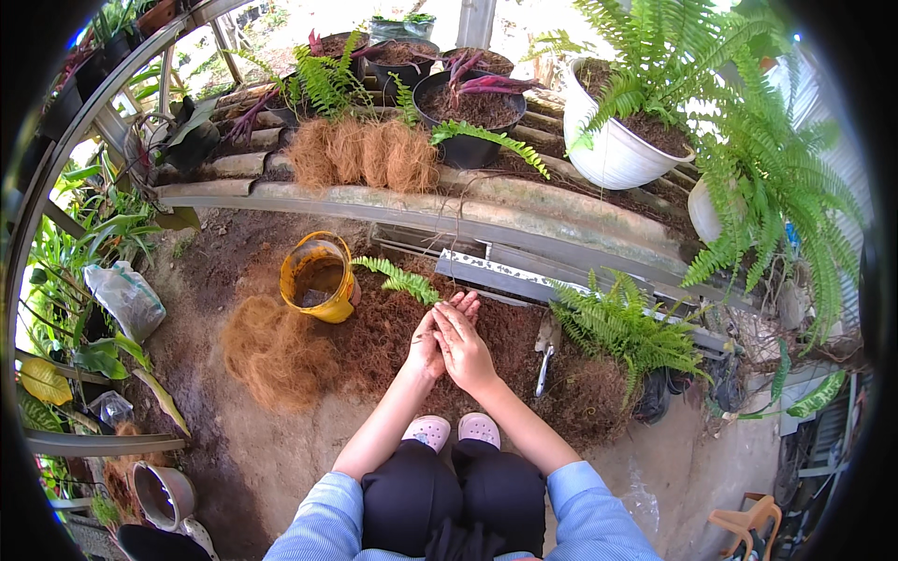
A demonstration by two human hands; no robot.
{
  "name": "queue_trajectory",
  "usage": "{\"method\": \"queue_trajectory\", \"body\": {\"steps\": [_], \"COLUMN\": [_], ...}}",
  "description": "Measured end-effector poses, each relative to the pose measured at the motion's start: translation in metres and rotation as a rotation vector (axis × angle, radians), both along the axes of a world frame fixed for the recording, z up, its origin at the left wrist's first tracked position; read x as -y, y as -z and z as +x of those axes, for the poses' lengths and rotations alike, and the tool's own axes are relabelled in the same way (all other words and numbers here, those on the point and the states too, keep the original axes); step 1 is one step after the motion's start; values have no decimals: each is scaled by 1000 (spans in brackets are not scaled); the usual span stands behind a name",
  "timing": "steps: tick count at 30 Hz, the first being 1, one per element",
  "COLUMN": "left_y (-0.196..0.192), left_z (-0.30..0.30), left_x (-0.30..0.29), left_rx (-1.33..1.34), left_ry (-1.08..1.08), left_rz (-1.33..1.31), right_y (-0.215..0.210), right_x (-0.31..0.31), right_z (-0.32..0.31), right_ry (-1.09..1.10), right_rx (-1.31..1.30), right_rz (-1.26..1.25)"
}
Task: The person waters a variety of potted plants with a spray bottle, then moves to a workbench to plant a small fern. They separate the fern from its root ball, wrap the roots in a fibrous material, and press the material around the base of the plant.
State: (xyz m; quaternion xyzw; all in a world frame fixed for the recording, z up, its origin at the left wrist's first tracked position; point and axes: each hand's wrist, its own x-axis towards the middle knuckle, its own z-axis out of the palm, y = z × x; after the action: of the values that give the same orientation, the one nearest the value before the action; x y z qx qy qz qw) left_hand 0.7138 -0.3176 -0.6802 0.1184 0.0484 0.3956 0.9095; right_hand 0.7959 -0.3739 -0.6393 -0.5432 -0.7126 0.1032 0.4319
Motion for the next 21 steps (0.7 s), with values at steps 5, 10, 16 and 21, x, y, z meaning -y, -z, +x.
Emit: {"method": "queue_trajectory", "body": {"steps": [5, 10, 16, 21], "left_y": [-15, -36, -10, -12], "left_z": [-15, 1, 5, 6], "left_x": [-7, -1, -2, -6], "left_rx": [18, -293, -315, -407], "left_ry": [58, 35, -22, -26], "left_rz": [-118, -149, -138, -199], "right_y": [-22, 1, 36, 50], "right_x": [0, -4, -5, -10], "right_z": [9, 15, 1, -5], "right_ry": [-200, -113, 104, 192], "right_rx": [173, 404, 515, 383], "right_rz": [-241, -197, 40, 180]}}
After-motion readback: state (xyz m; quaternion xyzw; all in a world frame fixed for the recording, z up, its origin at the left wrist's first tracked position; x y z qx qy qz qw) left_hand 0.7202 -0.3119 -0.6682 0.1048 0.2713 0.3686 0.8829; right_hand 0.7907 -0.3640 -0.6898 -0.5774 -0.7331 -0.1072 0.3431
